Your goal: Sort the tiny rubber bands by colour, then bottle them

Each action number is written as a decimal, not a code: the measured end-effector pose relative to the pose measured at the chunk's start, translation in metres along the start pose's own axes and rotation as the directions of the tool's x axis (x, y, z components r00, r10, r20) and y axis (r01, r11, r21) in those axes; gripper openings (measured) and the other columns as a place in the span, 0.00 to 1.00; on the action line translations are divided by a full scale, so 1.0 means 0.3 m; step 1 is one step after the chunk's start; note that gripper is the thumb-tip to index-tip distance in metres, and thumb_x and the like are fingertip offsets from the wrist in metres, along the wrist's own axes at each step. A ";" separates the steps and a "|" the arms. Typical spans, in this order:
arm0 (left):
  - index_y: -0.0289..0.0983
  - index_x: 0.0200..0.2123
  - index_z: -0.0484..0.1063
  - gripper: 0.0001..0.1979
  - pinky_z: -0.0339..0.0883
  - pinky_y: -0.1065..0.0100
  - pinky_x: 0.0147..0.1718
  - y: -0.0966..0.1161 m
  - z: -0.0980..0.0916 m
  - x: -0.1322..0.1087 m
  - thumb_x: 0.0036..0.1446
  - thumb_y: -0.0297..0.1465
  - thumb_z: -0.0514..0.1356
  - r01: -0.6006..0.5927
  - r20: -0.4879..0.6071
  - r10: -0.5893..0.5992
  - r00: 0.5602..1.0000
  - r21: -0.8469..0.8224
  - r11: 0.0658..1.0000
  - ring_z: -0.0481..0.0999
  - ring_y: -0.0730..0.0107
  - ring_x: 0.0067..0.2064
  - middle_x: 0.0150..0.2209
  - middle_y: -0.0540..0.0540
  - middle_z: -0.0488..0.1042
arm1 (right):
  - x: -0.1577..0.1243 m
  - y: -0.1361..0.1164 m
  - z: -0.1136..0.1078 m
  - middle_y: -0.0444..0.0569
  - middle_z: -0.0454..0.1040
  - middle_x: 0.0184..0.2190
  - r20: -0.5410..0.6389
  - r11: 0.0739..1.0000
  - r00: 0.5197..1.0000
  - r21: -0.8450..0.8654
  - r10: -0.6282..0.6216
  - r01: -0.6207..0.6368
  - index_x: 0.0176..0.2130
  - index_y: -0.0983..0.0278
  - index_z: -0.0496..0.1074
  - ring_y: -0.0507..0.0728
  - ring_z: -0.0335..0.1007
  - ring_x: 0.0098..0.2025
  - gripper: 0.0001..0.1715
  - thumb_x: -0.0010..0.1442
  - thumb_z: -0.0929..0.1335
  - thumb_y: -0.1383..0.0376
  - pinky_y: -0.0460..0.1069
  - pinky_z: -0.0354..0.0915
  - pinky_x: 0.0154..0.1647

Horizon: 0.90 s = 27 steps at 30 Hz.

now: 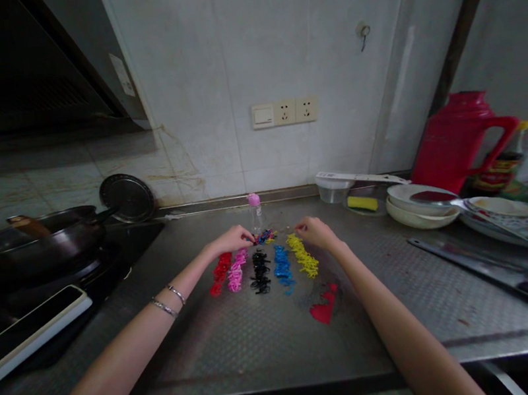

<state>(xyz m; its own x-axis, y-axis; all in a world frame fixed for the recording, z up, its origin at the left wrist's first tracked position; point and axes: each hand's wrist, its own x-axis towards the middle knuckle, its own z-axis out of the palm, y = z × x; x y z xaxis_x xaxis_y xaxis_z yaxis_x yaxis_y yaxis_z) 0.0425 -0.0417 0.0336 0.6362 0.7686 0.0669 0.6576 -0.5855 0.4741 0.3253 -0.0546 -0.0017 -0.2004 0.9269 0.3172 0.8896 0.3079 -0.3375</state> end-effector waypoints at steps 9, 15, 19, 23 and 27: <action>0.36 0.30 0.78 0.11 0.59 0.74 0.27 -0.037 0.026 0.035 0.46 0.30 0.57 0.128 -0.114 -0.109 0.987 0.182 0.975 0.70 0.72 0.26 0.28 0.45 0.77 | -0.029 -0.033 0.005 0.51 0.75 0.37 -0.044 1.000 0.999 0.019 -0.008 0.009 0.38 0.65 0.76 0.54 0.69 0.37 0.16 0.53 0.63 0.64 0.44 0.61 0.38; 0.39 0.30 0.78 0.09 0.61 0.73 0.29 -0.020 0.031 0.032 0.45 0.29 0.58 0.176 -0.110 -0.151 0.982 0.273 0.946 0.73 0.70 0.29 0.31 0.46 0.77 | -0.044 -0.060 0.001 0.51 0.75 0.36 -0.038 0.999 0.998 0.012 -0.053 0.053 0.37 0.64 0.76 0.54 0.69 0.38 0.15 0.54 0.63 0.64 0.43 0.61 0.40; 0.39 0.30 0.78 0.10 0.62 0.72 0.29 -0.009 0.029 0.026 0.45 0.28 0.57 0.211 -0.103 -0.188 0.977 0.313 0.926 0.73 0.68 0.30 0.31 0.45 0.77 | -0.045 -0.072 0.002 0.50 0.75 0.37 -0.044 0.998 0.997 0.010 -0.067 0.068 0.37 0.63 0.76 0.53 0.69 0.38 0.15 0.54 0.63 0.65 0.43 0.60 0.40; 0.39 0.30 0.78 0.10 0.63 0.72 0.29 -0.010 0.034 0.030 0.46 0.27 0.56 0.220 -0.108 -0.196 0.975 0.317 0.922 0.74 0.68 0.30 0.31 0.44 0.77 | -0.047 -0.075 0.004 0.50 0.76 0.37 -0.049 0.996 0.994 0.010 -0.093 0.094 0.37 0.64 0.76 0.53 0.69 0.38 0.15 0.54 0.63 0.66 0.43 0.60 0.40; 0.38 0.28 0.78 0.10 0.63 0.72 0.30 -0.022 0.027 0.036 0.46 0.27 0.56 0.212 -0.122 -0.184 0.975 0.287 0.934 0.73 0.69 0.29 0.29 0.44 0.77 | -0.052 -0.073 0.006 0.50 0.75 0.37 -0.054 0.997 0.995 0.008 -0.082 0.083 0.37 0.64 0.76 0.54 0.69 0.39 0.15 0.54 0.62 0.65 0.44 0.61 0.40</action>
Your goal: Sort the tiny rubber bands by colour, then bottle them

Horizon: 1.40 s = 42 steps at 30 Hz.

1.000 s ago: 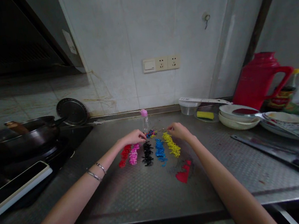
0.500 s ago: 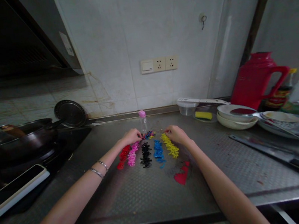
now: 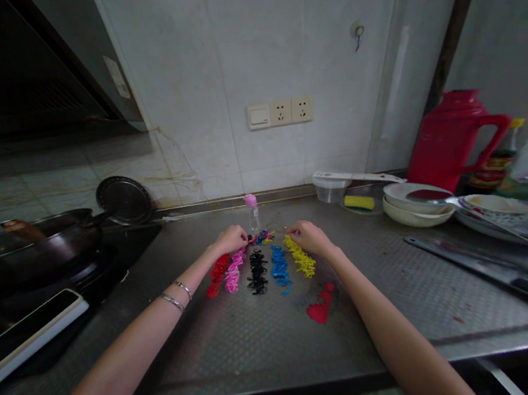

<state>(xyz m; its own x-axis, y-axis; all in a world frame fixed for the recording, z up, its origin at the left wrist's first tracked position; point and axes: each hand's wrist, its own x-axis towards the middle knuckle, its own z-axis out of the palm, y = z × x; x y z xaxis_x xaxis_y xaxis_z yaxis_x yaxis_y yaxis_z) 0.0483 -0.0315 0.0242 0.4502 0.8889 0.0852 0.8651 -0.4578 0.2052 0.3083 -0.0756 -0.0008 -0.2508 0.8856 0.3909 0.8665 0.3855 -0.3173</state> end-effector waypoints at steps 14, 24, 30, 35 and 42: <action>0.31 0.28 0.78 0.11 0.60 0.73 0.27 0.002 -0.017 0.015 0.44 0.27 0.57 -0.115 -0.072 0.098 0.993 -0.296 0.948 0.70 0.72 0.26 0.25 0.45 0.76 | 0.005 -0.007 -0.002 0.50 0.75 0.38 0.060 0.999 0.997 -0.003 0.043 -0.043 0.38 0.64 0.76 0.54 0.69 0.40 0.14 0.54 0.63 0.67 0.44 0.61 0.42; 0.30 0.30 0.78 0.12 0.56 0.74 0.24 0.022 0.030 -0.039 0.44 0.28 0.56 -0.177 0.023 0.196 0.980 -0.337 0.925 0.66 0.75 0.23 0.23 0.47 0.74 | -0.004 -0.004 0.006 0.51 0.75 0.37 0.047 1.000 0.999 -0.008 -0.002 0.002 0.38 0.65 0.75 0.54 0.70 0.39 0.15 0.54 0.62 0.65 0.44 0.61 0.40; 0.29 0.32 0.77 0.14 0.61 0.73 0.27 -0.080 -0.024 -0.096 0.45 0.32 0.57 -0.063 -0.077 0.031 0.997 -0.464 0.883 0.69 0.73 0.26 0.27 0.44 0.76 | 0.014 -0.036 -0.005 0.51 0.74 0.39 0.082 0.998 0.996 -0.031 -0.047 0.049 0.39 0.65 0.75 0.54 0.68 0.42 0.15 0.55 0.63 0.66 0.44 0.60 0.43; 0.28 0.32 0.77 0.13 0.63 0.73 0.28 -0.183 -0.013 -0.124 0.45 0.31 0.58 0.054 -0.125 -0.157 0.980 -0.586 0.809 0.72 0.72 0.28 0.28 0.42 0.77 | 0.069 -0.113 0.004 0.49 0.74 0.40 0.163 0.994 0.984 -0.069 -0.069 0.082 0.41 0.61 0.75 0.54 0.68 0.42 0.16 0.54 0.63 0.67 0.44 0.60 0.41; 0.30 0.32 0.77 0.12 0.63 0.73 0.29 -0.246 0.015 -0.127 0.46 0.31 0.59 0.072 -0.164 -0.215 0.963 -0.613 0.787 0.72 0.72 0.29 0.29 0.44 0.77 | 0.129 -0.136 0.080 0.46 0.76 0.36 0.282 0.995 0.959 -0.081 -0.027 0.051 0.37 0.59 0.76 0.54 0.70 0.39 0.12 0.53 0.64 0.66 0.43 0.61 0.39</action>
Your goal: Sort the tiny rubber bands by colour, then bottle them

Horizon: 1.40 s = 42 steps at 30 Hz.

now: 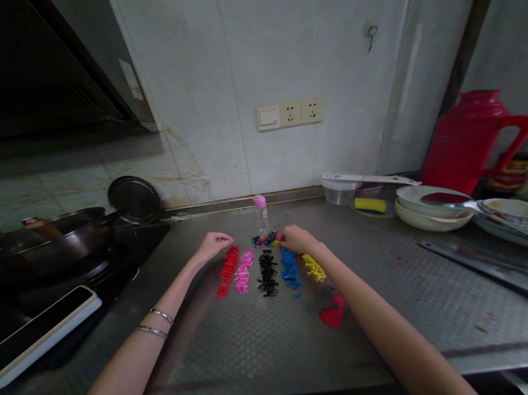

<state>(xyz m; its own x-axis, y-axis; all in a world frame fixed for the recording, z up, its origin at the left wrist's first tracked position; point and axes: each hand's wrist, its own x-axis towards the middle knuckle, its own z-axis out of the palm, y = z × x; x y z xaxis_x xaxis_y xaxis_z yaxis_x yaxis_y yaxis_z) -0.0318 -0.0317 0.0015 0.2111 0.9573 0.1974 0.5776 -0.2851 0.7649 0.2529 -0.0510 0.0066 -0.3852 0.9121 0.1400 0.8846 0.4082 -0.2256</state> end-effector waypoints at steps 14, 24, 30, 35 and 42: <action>0.30 0.33 0.76 0.13 0.63 0.72 0.30 0.017 0.016 -0.018 0.47 0.31 0.57 0.004 0.002 -0.004 1.000 0.003 1.000 0.72 0.71 0.30 0.29 0.44 0.77 | 0.031 -0.014 0.033 0.56 0.68 0.41 -0.011 0.985 0.998 -0.160 0.061 -0.062 0.36 0.66 0.70 0.58 0.62 0.45 0.11 0.57 0.60 0.72 0.47 0.59 0.39; 0.29 0.33 0.76 0.13 0.61 0.74 0.27 0.034 0.019 -0.023 0.48 0.31 0.56 -0.007 -0.023 0.006 1.000 -0.030 1.000 0.70 0.74 0.27 0.27 0.44 0.76 | 0.019 0.025 -0.031 0.56 0.66 0.41 -0.072 0.983 0.996 -0.171 0.048 -0.060 0.38 0.68 0.68 0.58 0.60 0.45 0.11 0.58 0.59 0.72 0.47 0.56 0.42; 0.29 0.34 0.76 0.13 0.63 0.72 0.29 0.034 0.029 -0.017 0.48 0.31 0.57 -0.020 -0.035 0.018 0.999 -0.053 0.998 0.72 0.72 0.28 0.30 0.42 0.77 | 0.000 0.060 -0.068 0.56 0.66 0.41 -0.103 0.977 0.992 -0.192 0.075 -0.094 0.38 0.67 0.68 0.58 0.60 0.44 0.11 0.58 0.59 0.72 0.47 0.56 0.41; 0.29 0.33 0.76 0.13 0.64 0.72 0.31 0.042 0.046 -0.015 0.48 0.32 0.57 -0.059 -0.033 0.058 0.998 -0.033 0.998 0.73 0.70 0.31 0.31 0.42 0.77 | -0.028 0.140 -0.043 0.56 0.67 0.40 -0.087 0.974 0.986 -0.169 0.139 -0.152 0.38 0.68 0.70 0.57 0.62 0.43 0.12 0.58 0.59 0.71 0.47 0.56 0.41; 0.28 0.33 0.77 0.14 0.62 0.72 0.28 0.151 0.124 0.002 0.47 0.31 0.56 -0.169 0.102 0.157 0.982 0.112 0.979 0.71 0.71 0.28 0.27 0.43 0.77 | -0.055 0.232 0.017 0.55 0.69 0.37 -0.112 0.987 0.984 -0.054 0.141 -0.148 0.35 0.68 0.72 0.54 0.64 0.40 0.11 0.58 0.61 0.69 0.44 0.57 0.40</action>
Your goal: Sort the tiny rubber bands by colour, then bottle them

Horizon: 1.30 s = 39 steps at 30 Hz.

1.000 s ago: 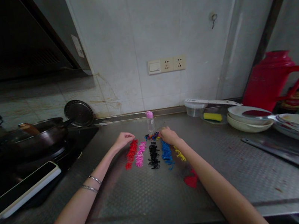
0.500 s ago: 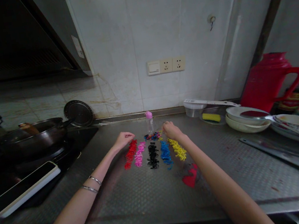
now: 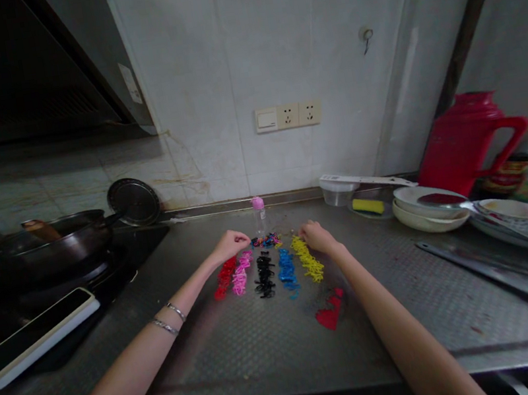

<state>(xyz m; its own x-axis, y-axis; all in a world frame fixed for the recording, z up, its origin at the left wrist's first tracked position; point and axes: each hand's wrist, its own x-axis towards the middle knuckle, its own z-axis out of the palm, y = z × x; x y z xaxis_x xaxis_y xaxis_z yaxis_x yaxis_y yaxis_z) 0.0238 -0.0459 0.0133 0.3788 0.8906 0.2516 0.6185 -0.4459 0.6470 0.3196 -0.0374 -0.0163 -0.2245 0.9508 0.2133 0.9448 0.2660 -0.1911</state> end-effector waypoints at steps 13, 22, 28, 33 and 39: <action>0.39 0.35 0.77 0.11 0.65 0.69 0.34 0.154 0.167 0.104 0.48 0.30 0.58 -0.116 0.197 0.022 0.980 0.478 0.871 0.74 0.64 0.36 0.36 0.43 0.77 | -0.046 0.018 0.009 0.53 0.71 0.40 -0.153 0.992 0.988 0.127 0.000 0.020 0.39 0.67 0.71 0.53 0.65 0.42 0.13 0.58 0.60 0.70 0.44 0.57 0.43; 0.39 0.34 0.77 0.11 0.66 0.69 0.33 0.156 0.195 0.127 0.48 0.30 0.57 -0.101 0.198 0.009 0.980 0.460 0.882 0.74 0.65 0.34 0.35 0.44 0.77 | -0.055 -0.004 -0.009 0.52 0.72 0.39 -0.165 0.993 0.986 0.119 -0.004 0.024 0.40 0.66 0.72 0.53 0.65 0.42 0.13 0.58 0.60 0.70 0.44 0.58 0.44; 0.36 0.32 0.77 0.10 0.63 0.72 0.31 0.140 0.190 0.155 0.46 0.28 0.57 -0.086 0.184 0.025 0.983 0.334 0.939 0.72 0.71 0.30 0.32 0.45 0.77 | -0.053 0.001 -0.012 0.52 0.72 0.39 -0.198 0.991 0.980 0.123 -0.021 0.046 0.39 0.66 0.72 0.53 0.65 0.42 0.14 0.57 0.60 0.71 0.44 0.57 0.44; 0.30 0.31 0.78 0.11 0.62 0.74 0.28 0.156 0.157 0.203 0.46 0.29 0.58 -0.095 0.134 0.073 0.988 0.165 0.982 0.70 0.72 0.27 0.27 0.43 0.76 | -0.048 0.008 -0.014 0.51 0.72 0.38 -0.212 0.990 0.977 0.133 -0.009 0.038 0.38 0.65 0.72 0.53 0.65 0.41 0.13 0.57 0.60 0.71 0.44 0.57 0.43; 0.31 0.31 0.78 0.10 0.63 0.73 0.30 0.191 0.192 0.257 0.47 0.28 0.58 -0.132 0.089 0.118 0.989 0.169 0.977 0.71 0.72 0.28 0.29 0.43 0.77 | -0.058 0.001 -0.029 0.51 0.72 0.38 -0.228 0.989 0.974 0.148 0.007 0.028 0.38 0.65 0.72 0.53 0.65 0.41 0.13 0.58 0.60 0.70 0.44 0.57 0.43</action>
<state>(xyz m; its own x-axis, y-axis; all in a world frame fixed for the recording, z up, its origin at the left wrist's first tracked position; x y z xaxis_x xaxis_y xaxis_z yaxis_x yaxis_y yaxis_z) 0.1280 -0.0080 0.0285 0.5090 0.8203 0.2609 0.6704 -0.5679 0.4775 0.3258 -0.0553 -0.0116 -0.1578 0.8916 0.4245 0.8926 0.3127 -0.3248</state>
